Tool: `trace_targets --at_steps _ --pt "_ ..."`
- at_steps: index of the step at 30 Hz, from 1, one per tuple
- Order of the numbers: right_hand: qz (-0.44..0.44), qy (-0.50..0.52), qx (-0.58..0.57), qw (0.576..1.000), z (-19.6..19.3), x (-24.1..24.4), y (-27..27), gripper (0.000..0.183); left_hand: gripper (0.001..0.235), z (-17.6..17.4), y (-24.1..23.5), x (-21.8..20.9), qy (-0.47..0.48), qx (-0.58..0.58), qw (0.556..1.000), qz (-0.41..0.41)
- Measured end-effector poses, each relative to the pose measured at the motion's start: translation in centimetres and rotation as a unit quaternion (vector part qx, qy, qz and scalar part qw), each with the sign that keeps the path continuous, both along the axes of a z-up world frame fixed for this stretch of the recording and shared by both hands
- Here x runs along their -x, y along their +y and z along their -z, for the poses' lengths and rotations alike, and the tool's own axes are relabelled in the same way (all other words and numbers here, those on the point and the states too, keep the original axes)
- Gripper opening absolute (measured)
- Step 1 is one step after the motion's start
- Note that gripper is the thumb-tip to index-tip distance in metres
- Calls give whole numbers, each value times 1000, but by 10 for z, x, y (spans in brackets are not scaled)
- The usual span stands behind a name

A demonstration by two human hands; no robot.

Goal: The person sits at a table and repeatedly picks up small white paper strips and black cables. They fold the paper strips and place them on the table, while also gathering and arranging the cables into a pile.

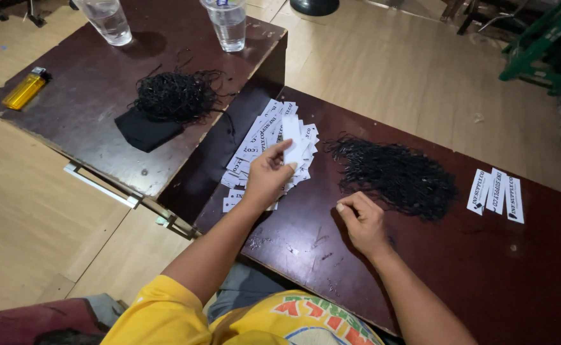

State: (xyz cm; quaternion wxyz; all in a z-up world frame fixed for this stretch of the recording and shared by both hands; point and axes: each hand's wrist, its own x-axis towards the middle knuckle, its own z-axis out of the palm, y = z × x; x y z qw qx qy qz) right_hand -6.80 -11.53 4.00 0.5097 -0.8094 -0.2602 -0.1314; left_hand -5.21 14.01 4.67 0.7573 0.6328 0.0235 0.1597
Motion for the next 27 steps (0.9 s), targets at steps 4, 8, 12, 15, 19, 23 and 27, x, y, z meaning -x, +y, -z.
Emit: trace_targets --at_steps 4,8,12,15,19,23,27 --pt "5 3 -19 1000 -3 -2 -1 7 53 -11 -23 12 3 52 998 23" --pt "5 -18 -35 999 -1 -2 -4 7 22 -11 -40 16 54 165 983 55" --pt "10 -37 -91 995 -12 2 -3 7 13 -1 -68 10 98 270 951 112" --pt "54 10 -108 993 -7 -3 -15 7 14 6 -93 4 117 275 945 130" --pt "140 103 -147 974 -4 -14 -38 8 18 13 -110 -4 121 216 956 156" --pt "87 126 -109 982 -19 -23 -68 9 77 -3 -113 -18 155 226 904 328" --pt "24 88 -32 995 -42 -20 -85 7 20 -11 -128 -31 198 199 857 432"
